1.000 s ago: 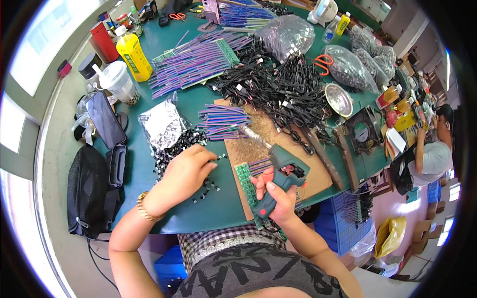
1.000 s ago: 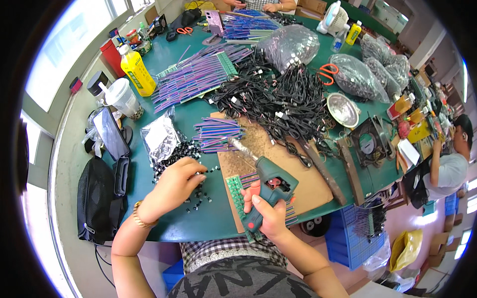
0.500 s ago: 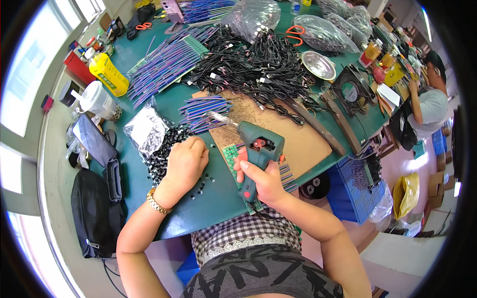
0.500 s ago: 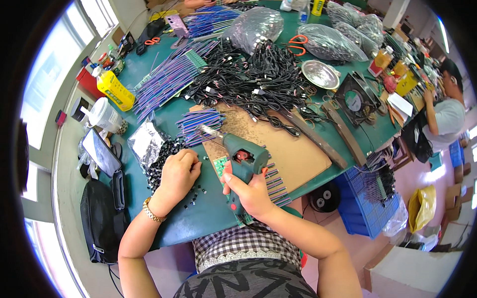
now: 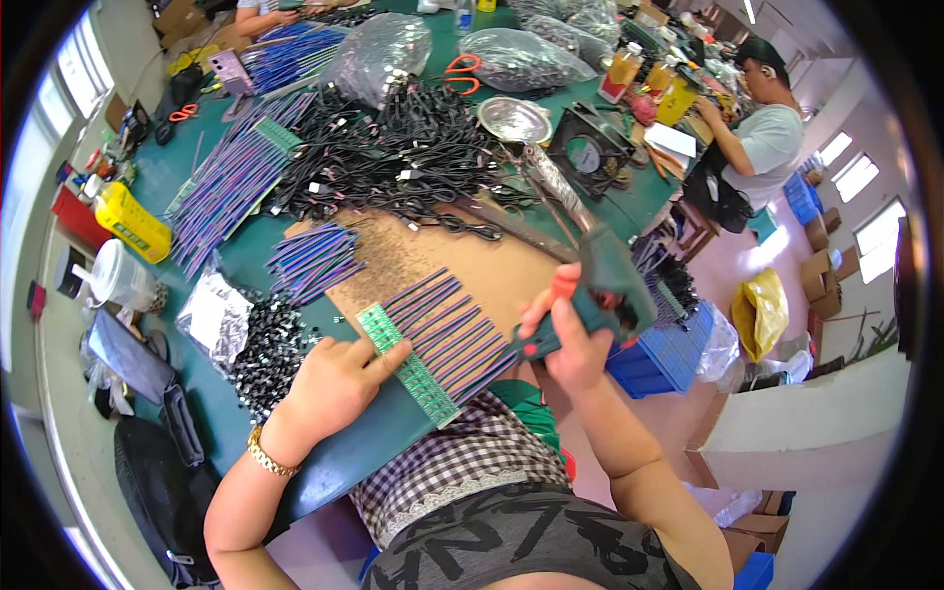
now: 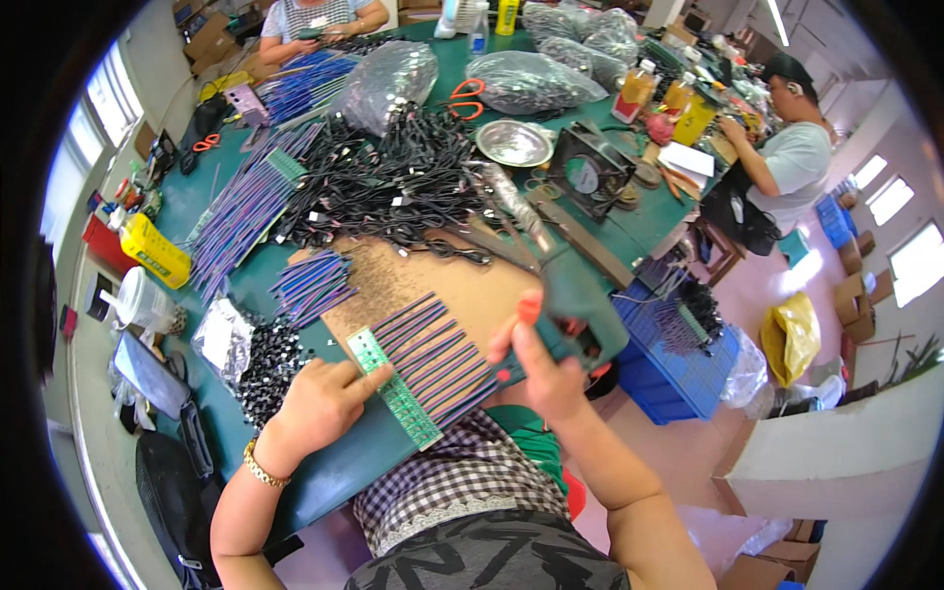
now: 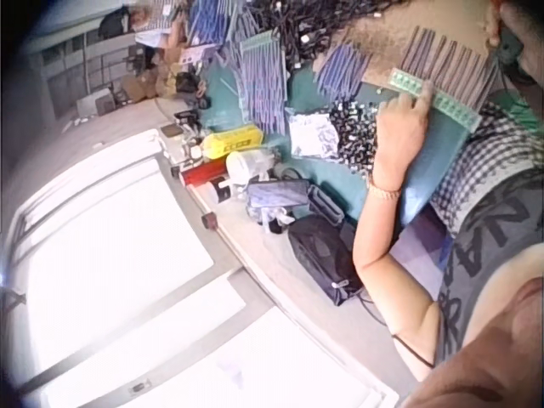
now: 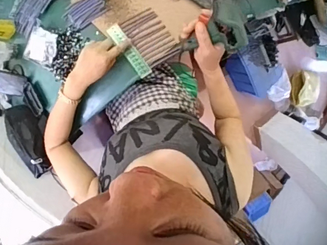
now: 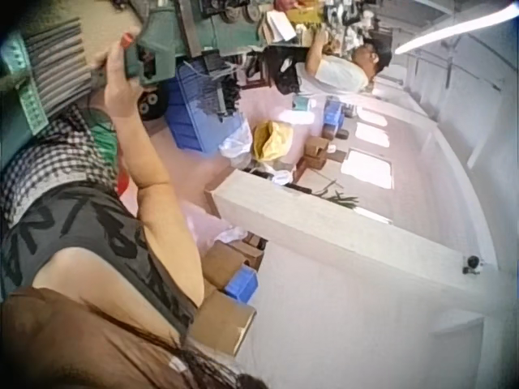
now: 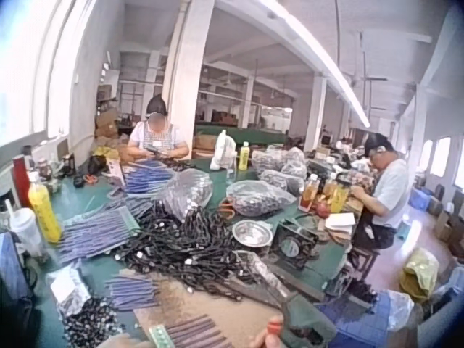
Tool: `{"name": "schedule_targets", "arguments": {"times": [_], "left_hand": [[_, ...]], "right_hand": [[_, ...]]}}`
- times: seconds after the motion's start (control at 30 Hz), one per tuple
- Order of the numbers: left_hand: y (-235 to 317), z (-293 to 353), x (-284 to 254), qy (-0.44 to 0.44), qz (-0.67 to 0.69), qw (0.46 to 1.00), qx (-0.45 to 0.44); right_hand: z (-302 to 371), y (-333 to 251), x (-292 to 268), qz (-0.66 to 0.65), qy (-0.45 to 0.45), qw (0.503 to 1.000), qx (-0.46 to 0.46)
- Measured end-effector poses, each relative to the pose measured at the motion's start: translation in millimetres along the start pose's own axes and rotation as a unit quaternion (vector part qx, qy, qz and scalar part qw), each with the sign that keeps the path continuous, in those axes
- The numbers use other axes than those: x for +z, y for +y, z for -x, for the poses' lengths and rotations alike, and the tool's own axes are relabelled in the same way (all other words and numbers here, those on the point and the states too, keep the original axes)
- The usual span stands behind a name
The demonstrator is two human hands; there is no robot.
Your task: The person heats and sets aside an assembled circuit board using a heat tool, then takes another board, inserts small components onto its terminals by hand, and applies heat to the connections with the tool.
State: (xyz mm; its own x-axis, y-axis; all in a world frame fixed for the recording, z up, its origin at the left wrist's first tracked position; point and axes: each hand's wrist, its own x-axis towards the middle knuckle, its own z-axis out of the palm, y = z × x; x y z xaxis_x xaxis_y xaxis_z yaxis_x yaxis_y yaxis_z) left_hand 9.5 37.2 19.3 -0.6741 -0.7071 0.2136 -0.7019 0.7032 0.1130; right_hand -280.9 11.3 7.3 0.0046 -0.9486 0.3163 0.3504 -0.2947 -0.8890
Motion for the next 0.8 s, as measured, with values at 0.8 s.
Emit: {"name": "schedule_targets", "arguments": {"times": [0.8], "left_hand": [[30.2, 7.9, 38.2, 0.128, -0.067, 0.989, 0.012]], "right_hand": [[-41.8, 33.4, -116.3, 0.558, 0.1, 0.796, -0.211]]}}
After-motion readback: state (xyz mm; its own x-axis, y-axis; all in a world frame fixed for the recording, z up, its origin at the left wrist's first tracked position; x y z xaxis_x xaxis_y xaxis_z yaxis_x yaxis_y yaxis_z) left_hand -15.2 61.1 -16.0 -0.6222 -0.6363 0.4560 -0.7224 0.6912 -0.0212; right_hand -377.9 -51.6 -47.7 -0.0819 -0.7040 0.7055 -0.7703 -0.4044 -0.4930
